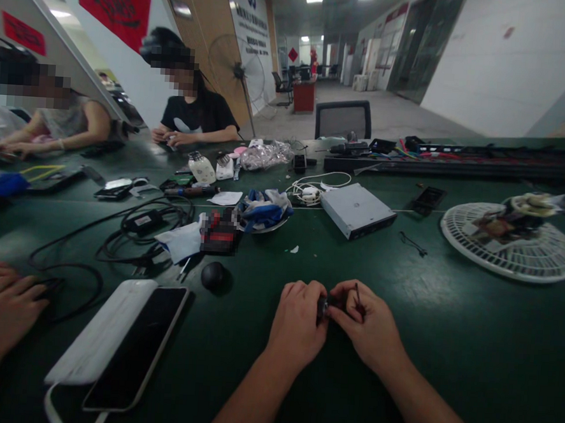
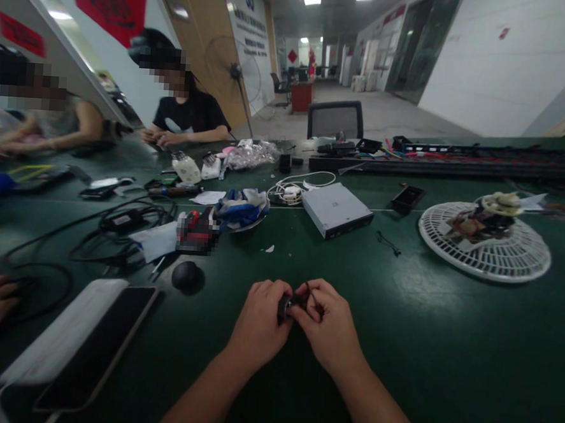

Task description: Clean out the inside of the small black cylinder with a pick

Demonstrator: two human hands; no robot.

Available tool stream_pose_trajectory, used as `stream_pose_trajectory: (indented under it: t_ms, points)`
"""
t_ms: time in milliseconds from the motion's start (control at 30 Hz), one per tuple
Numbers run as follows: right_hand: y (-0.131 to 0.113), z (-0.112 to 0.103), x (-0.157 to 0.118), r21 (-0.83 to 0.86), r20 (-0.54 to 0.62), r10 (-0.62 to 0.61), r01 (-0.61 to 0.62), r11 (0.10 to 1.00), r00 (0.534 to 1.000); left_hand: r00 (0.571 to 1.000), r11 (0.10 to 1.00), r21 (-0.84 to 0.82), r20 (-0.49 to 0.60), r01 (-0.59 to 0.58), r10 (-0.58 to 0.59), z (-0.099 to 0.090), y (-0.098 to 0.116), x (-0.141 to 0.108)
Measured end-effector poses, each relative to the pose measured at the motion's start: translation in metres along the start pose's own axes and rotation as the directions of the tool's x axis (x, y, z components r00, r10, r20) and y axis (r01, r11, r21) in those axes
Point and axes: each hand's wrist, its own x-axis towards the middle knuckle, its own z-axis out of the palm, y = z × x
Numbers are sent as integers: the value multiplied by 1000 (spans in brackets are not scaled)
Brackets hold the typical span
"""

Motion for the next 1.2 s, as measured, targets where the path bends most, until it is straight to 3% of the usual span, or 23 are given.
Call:
stream_pose_trajectory:
  t_ms: [67,233,333,633,867,1033,1200]
  points:
    - [-1,-1,1,-10,1,31,-31,999,1000,1000,1000,1,4,-11,11,-1,0,0]
    - [0,-2,2,156,40,171,-175,972,984,999,1000,6,-25,-23,23,-2,1,0]
    - [0,-2,2,189,12,172,-171,967,985,999,999,-12,-34,-32,31,-4,4,-1]
    - [-3,-1,2,24,34,32,-33,999,999,1000,997,-82,-9,-15,14,-5,6,-3]
    - [2,0,0,-84,-9,35,-36,996,999,998,996,-76,-35,-47,45,-8,8,-5]
    - [2,1,-2,-188,7,34,-33,982,999,999,999,-49,-41,-5,3,-6,6,-3]
    - [3,2,-4,-312,12,-40,41,949,999,999,999,-32,-45,27,-28,-4,7,-2]
